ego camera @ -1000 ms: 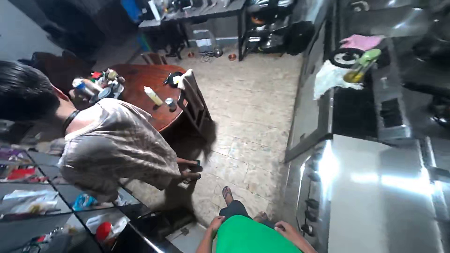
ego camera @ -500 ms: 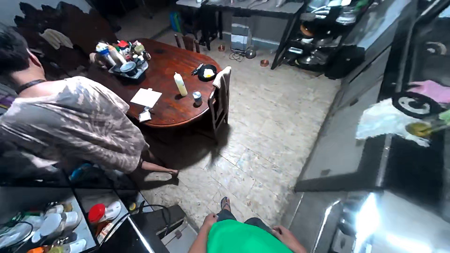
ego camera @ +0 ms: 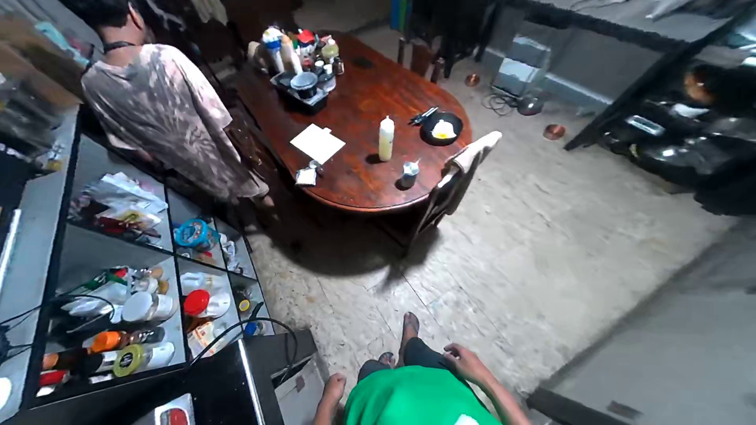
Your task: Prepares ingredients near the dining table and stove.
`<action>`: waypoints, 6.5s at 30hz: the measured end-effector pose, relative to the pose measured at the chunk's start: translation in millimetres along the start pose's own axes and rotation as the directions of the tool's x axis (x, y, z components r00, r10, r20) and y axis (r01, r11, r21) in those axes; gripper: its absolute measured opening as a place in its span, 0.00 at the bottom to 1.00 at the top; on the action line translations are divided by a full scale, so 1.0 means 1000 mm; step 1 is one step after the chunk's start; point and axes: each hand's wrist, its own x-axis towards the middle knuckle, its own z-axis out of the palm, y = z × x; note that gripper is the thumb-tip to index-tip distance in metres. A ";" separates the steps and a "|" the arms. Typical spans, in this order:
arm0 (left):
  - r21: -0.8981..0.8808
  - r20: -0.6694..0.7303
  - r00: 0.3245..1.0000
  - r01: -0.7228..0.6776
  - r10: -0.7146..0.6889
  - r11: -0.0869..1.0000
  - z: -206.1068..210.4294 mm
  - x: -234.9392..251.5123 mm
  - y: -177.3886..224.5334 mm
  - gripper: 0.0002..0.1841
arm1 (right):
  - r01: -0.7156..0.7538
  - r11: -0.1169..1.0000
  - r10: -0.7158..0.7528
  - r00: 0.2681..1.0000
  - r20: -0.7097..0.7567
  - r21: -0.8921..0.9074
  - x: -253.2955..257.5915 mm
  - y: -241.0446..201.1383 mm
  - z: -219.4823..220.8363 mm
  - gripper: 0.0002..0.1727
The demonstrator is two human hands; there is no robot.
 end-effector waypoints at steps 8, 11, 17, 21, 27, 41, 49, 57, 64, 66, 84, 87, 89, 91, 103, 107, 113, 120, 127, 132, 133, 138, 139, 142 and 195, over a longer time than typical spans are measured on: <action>-0.353 -0.308 0.949 -0.183 0.070 0.918 -0.033 0.010 0.103 0.19 | 0.162 0.977 -0.137 0.976 0.170 -0.141 0.116 -0.133 -0.091 0.23; -0.280 -0.487 0.848 -0.378 0.209 0.882 -0.085 0.027 0.178 0.19 | 0.243 0.954 -0.198 0.950 0.240 -0.176 0.152 -0.188 -0.108 0.24; -0.023 -0.635 0.663 -0.530 0.397 0.848 -0.265 0.065 0.365 0.21 | 0.304 0.945 -0.263 0.926 0.270 -0.123 0.224 -0.316 -0.115 0.23; 0.148 -0.647 0.555 -0.580 0.522 0.801 -0.397 0.128 0.477 0.20 | 0.305 0.947 -0.270 0.927 0.260 -0.102 0.287 -0.408 -0.101 0.24; 0.362 -0.534 0.507 -0.586 0.676 0.725 -0.529 0.242 0.581 0.23 | 0.263 0.953 -0.220 0.943 0.249 -0.153 0.363 -0.530 -0.070 0.26; 0.211 -0.380 0.715 -0.550 0.587 0.808 -0.573 0.290 0.595 0.10 | 0.232 0.969 -0.202 0.943 0.266 -0.088 0.444 -0.638 -0.071 0.23; -0.255 -0.219 0.816 -0.578 0.535 0.775 -0.549 0.267 0.581 0.11 | 0.213 0.976 -0.214 0.977 0.014 0.036 0.463 -0.662 -0.075 0.23; -0.494 -0.162 0.851 -0.508 0.500 0.705 -0.523 0.265 0.576 0.13 | 0.252 0.960 -0.238 0.964 -0.122 0.118 0.469 -0.662 -0.077 0.21; -0.514 -0.169 0.823 -0.543 0.542 0.664 -0.507 0.257 0.577 0.10 | 0.285 0.946 -0.256 0.949 -0.182 0.154 0.467 -0.658 -0.075 0.22; -0.514 -0.169 0.816 -0.551 0.552 0.657 -0.503 0.253 0.577 0.10 | 0.287 0.944 -0.251 0.945 -0.211 0.162 0.466 -0.657 -0.076 0.22; -0.493 -0.126 0.790 -0.575 0.600 0.653 -0.484 0.236 0.578 0.09 | 0.192 0.956 -0.130 0.955 -0.268 0.220 0.459 -0.655 -0.077 0.19; -0.483 -0.122 0.792 -0.574 0.599 0.661 -0.484 0.235 0.578 0.09 | 0.194 0.965 -0.139 0.949 -0.284 0.175 0.455 -0.658 -0.078 0.17; -0.469 -0.120 0.788 -0.581 0.604 0.665 -0.485 0.234 0.579 0.09 | 0.223 0.969 -0.183 0.936 -0.300 0.108 0.451 -0.660 -0.079 0.18; -0.464 -0.122 0.784 -0.587 0.608 0.664 -0.485 0.233 0.579 0.09 | 0.236 0.971 -0.214 0.930 -0.298 0.041 0.450 -0.659 -0.080 0.18; -0.435 -0.125 0.785 -0.593 0.607 0.677 -0.484 0.236 0.579 0.11 | 0.300 0.928 -0.357 0.886 -0.297 -0.220 0.446 -0.655 -0.083 0.14; -0.424 -0.124 0.789 -0.591 0.602 0.686 -0.482 0.234 0.580 0.11 | 0.290 0.923 -0.361 0.878 -0.313 -0.252 0.445 -0.656 -0.084 0.14; -0.412 -0.135 0.779 -0.607 0.613 0.680 -0.478 0.232 0.580 0.10 | 0.277 0.888 -0.403 0.853 -0.331 -0.368 0.440 -0.662 -0.084 0.14; -0.389 -0.156 0.769 -0.625 0.620 0.677 -0.474 0.231 0.580 0.09 | 0.241 0.834 -0.444 0.827 -0.346 -0.495 0.434 -0.673 -0.083 0.12; -0.408 -0.176 0.790 -0.601 0.587 0.687 -0.474 0.232 0.577 0.13 | 0.182 0.919 -0.299 0.899 -0.320 -0.349 0.442 -0.663 -0.083 0.13; -0.374 -0.175 0.779 -0.618 0.602 0.692 -0.474 0.232 0.576 0.12 | 0.185 0.919 -0.304 0.894 -0.329 -0.347 0.435 -0.668 -0.086 0.16; -0.353 -0.171 0.778 -0.621 0.604 0.700 -0.474 0.232 0.576 0.13 | 0.156 0.925 -0.278 0.899 -0.338 -0.346 0.434 -0.670 -0.086 0.17; -0.343 -0.159 0.785 -0.613 0.599 0.712 -0.470 0.233 0.574 0.15 | 0.078 0.943 -0.196 0.916 -0.351 -0.324 0.440 -0.673 -0.085 0.19; -0.342 -0.159 0.784 -0.613 0.600 0.712 -0.470 0.233 0.574 0.15 | 0.071 0.945 -0.188 0.917 -0.352 -0.319 0.441 -0.673 -0.084 0.20; -0.345 -0.157 0.783 -0.614 0.602 0.710 -0.468 0.234 0.573 0.14 | 0.053 0.948 -0.168 0.920 -0.353 -0.312 0.440 -0.674 -0.085 0.19; -0.180 -0.242 0.778 -0.624 0.580 0.760 -0.469 0.238 0.560 0.19 | 0.125 0.992 -0.128 0.981 -0.146 -0.032 0.451 -0.652 -0.073 0.19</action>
